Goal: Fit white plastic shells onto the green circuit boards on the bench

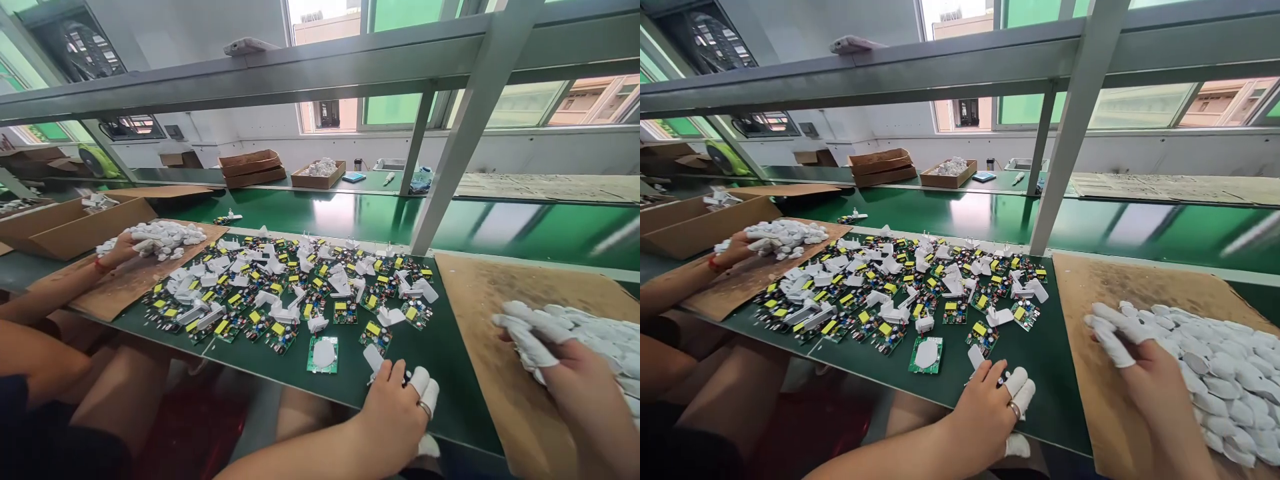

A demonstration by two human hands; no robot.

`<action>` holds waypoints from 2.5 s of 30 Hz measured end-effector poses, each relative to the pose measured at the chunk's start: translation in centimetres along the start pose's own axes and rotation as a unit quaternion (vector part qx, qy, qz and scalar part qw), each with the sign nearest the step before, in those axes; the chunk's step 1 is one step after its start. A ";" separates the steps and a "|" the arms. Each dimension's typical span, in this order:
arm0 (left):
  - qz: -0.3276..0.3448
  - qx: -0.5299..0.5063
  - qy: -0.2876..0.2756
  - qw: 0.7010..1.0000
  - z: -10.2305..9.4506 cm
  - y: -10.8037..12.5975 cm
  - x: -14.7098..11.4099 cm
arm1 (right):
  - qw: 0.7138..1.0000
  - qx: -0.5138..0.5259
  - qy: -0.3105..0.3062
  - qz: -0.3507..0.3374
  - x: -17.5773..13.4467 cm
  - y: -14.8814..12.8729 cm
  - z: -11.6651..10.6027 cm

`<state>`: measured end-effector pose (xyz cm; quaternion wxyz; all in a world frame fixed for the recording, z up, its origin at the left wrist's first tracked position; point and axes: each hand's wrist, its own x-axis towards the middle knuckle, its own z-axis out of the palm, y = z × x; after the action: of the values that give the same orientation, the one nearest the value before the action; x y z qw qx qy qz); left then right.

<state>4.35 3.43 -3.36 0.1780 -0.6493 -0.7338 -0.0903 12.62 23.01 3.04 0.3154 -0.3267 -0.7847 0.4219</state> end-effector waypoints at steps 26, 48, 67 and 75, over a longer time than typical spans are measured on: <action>-0.459 -0.784 0.182 0.377 -5.3 -5.8 -0.1 | 0.859 -0.094 -0.240 -0.442 -3.4 -5.1 12.4; -0.474 -0.727 0.283 0.408 -4.4 -5.1 -0.7 | 0.905 0.095 -0.356 -0.211 -4.7 -4.7 12.7; -0.357 -0.648 0.116 0.662 -4.7 -5.3 -2.3 | 0.885 0.345 -0.310 0.041 -5.8 -5.1 13.7; -0.468 -0.753 0.258 0.383 -4.2 -4.5 -1.1 | 0.900 0.271 -0.341 -0.003 -6.2 -6.2 13.5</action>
<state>0.65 0.28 0.59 -0.2736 -0.0163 -0.4711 -0.8384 4.33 9.36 1.01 0.1065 -0.0623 -0.7010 0.7024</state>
